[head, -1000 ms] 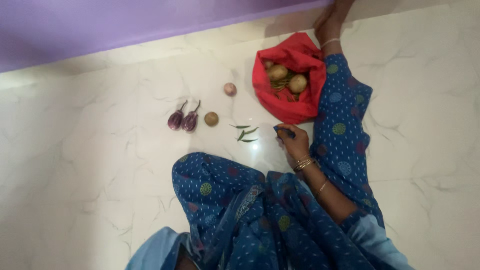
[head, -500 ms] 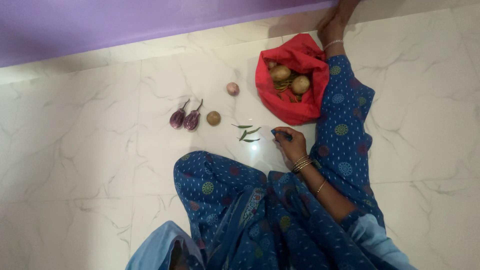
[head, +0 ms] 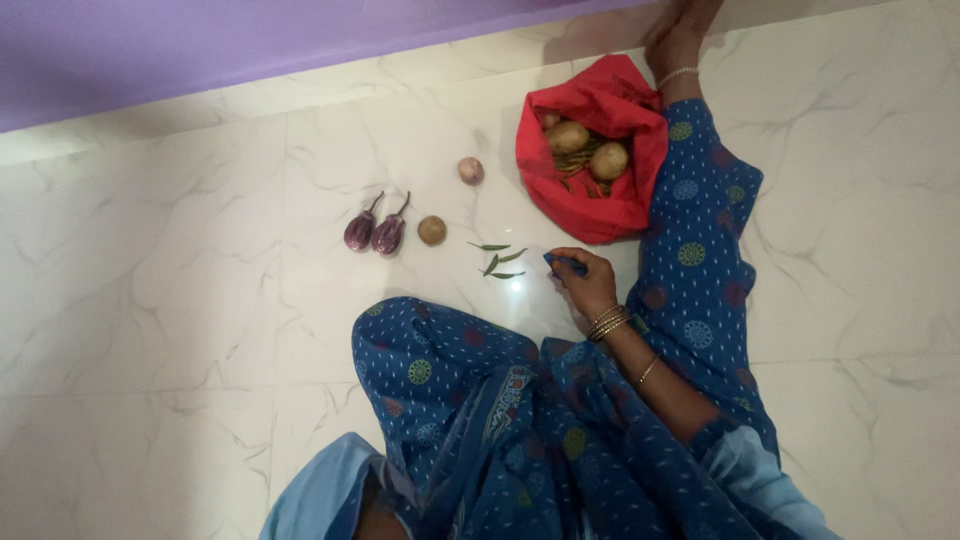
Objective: The person sits on the floor and peels an onion, an eggplant, and a potato using a small knife. They then trim the stems off several green chilies. The peeled vegetables and trimmed chilies are placed on the floor next to a red cloth bag containing more produce.
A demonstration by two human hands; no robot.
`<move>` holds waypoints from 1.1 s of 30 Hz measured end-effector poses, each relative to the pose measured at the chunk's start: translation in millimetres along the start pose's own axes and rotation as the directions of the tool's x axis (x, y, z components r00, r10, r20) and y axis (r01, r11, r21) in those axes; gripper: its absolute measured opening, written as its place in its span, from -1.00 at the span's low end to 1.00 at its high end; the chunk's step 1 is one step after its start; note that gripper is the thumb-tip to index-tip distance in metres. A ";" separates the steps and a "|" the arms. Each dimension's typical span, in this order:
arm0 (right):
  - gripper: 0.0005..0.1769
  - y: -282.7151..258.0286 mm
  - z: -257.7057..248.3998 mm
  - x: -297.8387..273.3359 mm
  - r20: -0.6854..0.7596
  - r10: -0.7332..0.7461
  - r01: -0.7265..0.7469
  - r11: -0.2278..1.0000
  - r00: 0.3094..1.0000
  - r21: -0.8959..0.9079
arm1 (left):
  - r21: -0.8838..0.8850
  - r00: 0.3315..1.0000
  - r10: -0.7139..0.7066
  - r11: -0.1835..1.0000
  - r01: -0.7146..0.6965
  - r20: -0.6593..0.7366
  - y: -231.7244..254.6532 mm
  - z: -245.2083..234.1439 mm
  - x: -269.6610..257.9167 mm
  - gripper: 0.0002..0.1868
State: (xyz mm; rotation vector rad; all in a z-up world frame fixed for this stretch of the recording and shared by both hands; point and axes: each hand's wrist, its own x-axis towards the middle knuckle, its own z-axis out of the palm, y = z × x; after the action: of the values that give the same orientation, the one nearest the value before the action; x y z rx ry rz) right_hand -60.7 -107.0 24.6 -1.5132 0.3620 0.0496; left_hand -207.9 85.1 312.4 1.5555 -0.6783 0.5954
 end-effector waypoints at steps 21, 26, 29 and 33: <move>-0.73 -19.2 -44.9 77.5 -0.495 0.127 0.049 0.944 0.860 0.327 | -0.055 0.989 0.113 0.991 -0.119 -0.094 -165.7 73.6 68.6 -0.83; -0.73 -1.1 -48.8 94.6 -0.497 0.059 0.126 0.935 0.866 0.331 | -0.005 0.987 0.021 1.000 -0.022 -0.162 -228.9 89.3 80.7 -0.84; -0.71 14.3 -44.7 104.4 -0.468 0.079 0.092 0.939 0.880 0.332 | 0.158 0.979 -0.164 0.971 0.182 -0.121 -308.7 131.6 83.1 -0.85; -0.71 31.3 -42.7 113.3 -0.460 -0.006 0.175 0.930 0.888 0.324 | 0.611 0.912 -0.404 0.741 0.278 0.075 -414.5 177.9 35.4 -0.88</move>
State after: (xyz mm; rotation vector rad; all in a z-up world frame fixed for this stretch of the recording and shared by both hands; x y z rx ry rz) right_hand 29.8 -168.3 -36.1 -1.1621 0.6356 -0.4351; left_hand 113.1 -73.6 35.8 2.2948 -0.3379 0.3782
